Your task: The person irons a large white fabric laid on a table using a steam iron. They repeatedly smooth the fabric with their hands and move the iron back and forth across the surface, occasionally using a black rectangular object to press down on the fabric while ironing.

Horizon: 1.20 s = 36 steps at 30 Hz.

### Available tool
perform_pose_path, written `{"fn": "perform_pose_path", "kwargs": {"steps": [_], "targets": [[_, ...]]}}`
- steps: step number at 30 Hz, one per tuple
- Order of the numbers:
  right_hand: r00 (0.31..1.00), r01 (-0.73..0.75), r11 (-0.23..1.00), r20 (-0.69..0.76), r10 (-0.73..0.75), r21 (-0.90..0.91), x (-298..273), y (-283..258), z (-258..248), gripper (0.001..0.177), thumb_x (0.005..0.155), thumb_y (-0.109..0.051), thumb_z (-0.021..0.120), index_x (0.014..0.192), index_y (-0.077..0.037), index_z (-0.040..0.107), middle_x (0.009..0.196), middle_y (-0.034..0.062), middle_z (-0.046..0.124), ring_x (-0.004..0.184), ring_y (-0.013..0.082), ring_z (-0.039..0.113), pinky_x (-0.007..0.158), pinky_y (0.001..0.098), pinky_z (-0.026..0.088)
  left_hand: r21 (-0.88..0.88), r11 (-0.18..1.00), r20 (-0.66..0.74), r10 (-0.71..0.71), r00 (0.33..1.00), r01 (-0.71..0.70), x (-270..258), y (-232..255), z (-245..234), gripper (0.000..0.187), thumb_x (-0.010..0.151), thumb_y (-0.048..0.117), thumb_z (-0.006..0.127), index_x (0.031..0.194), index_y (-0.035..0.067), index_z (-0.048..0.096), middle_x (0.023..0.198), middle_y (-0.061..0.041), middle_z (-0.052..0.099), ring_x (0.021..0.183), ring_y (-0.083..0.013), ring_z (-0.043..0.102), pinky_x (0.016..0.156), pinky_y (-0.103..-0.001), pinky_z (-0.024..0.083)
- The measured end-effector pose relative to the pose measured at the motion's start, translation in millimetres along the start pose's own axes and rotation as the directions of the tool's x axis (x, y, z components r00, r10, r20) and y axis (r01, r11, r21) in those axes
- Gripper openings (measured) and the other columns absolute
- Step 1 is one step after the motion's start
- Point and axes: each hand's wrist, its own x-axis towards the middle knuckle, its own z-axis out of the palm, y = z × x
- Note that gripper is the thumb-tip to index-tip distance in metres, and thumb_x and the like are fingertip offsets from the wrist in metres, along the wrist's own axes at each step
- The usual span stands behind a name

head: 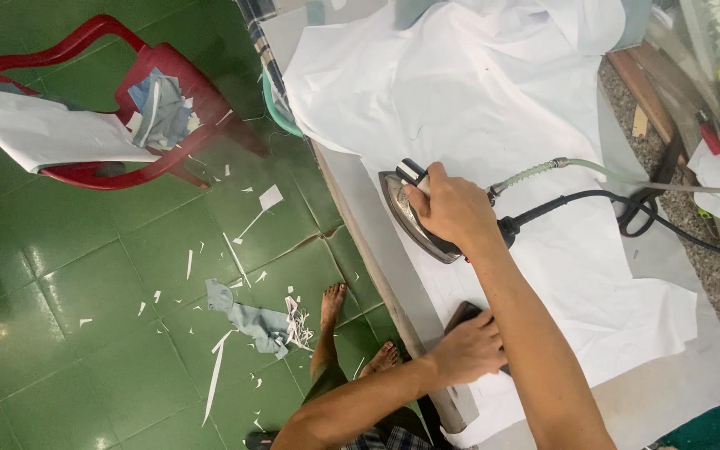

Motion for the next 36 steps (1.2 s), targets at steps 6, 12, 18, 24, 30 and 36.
{"fn": "perform_pose_path", "kwargs": {"steps": [6, 12, 18, 24, 30, 36], "targets": [[0.912, -0.293, 0.947, 0.334, 0.237, 0.130, 2, -23, -41, 0.043, 0.101, -0.047, 0.040, 0.111, -0.006, 0.047, 0.081, 0.0113, 0.065, 0.069, 0.0336, 0.059, 0.058, 0.0464, 0.045, -0.103, 0.994, -0.068, 0.032, 0.997, -0.039, -10, -34, -1, 0.067, 0.077, 0.057, 0.080, 0.130, 0.022, 0.059, 0.136, -0.011, 0.057, 0.125, -0.0308, 0.053, 0.116, -0.048, 0.038], [0.926, -0.341, 0.854, 0.296, 0.234, 0.393, -2, -14, -49, 0.030, 0.094, -0.034, 0.059, 0.114, -0.013, 0.065, 0.102, 0.0044, 0.069, 0.087, 0.0243, 0.062, 0.071, 0.0379, 0.048, -0.079, 0.997, 0.017, 0.020, 1.000, -0.019, -8, -32, 4, 0.062, 0.079, 0.059, 0.074, 0.125, 0.019, 0.061, 0.137, -0.014, 0.054, 0.125, -0.0320, 0.051, 0.119, -0.050, 0.035], [0.998, -0.063, 0.959, 0.014, 0.061, 0.276, -2, 15, 2, 0.054, 0.098, -0.050, 0.054, 0.133, -0.009, 0.059, 0.107, 0.0107, 0.059, 0.085, 0.0358, 0.064, 0.071, 0.0501, 0.054, -0.126, 0.992, -0.014, 0.006, 1.000, -0.007, -9, -33, 5, 0.063, 0.076, 0.055, 0.080, 0.126, 0.020, 0.064, 0.138, -0.011, 0.056, 0.128, -0.0334, 0.051, 0.120, -0.051, 0.036], [0.998, -0.016, 0.999, 0.065, 0.013, 0.045, -2, -5, -11, 0.057, 0.105, -0.046, 0.034, 0.142, -0.004, 0.043, 0.108, 0.0171, 0.057, 0.068, 0.0425, 0.064, 0.049, 0.0517, 0.052, -0.149, 0.989, -0.020, 0.011, 1.000, -0.013, -9, -34, 3, 0.061, 0.080, 0.054, 0.076, 0.127, 0.018, 0.064, 0.144, -0.011, 0.055, 0.139, -0.0316, 0.046, 0.124, -0.053, 0.031], [0.990, -0.042, 0.995, 0.140, 0.029, 0.088, -1, -1, -10, 0.064, 0.102, -0.058, 0.030, 0.135, -0.005, 0.045, 0.085, 0.0169, 0.063, 0.063, 0.0442, 0.061, 0.052, 0.0529, 0.047, -0.090, 0.996, 0.025, 0.020, 0.999, -0.018, -8, -34, -1, 0.066, 0.078, 0.056, 0.078, 0.130, 0.019, 0.062, 0.147, -0.011, 0.053, 0.140, -0.0312, 0.046, 0.124, -0.053, 0.032], [0.979, -0.090, 0.987, 0.192, 0.064, 0.133, 5, 5, -2, 0.062, 0.099, -0.065, 0.040, 0.105, -0.004, 0.046, 0.060, 0.0135, 0.059, 0.050, 0.0406, 0.055, 0.044, 0.0490, 0.039, -0.098, 0.995, 0.017, 0.016, 1.000, -0.014, -6, -34, -8, 0.068, 0.074, 0.052, 0.085, 0.127, 0.017, 0.062, 0.145, -0.011, 0.054, 0.139, -0.0308, 0.047, 0.123, -0.053, 0.034]]}}
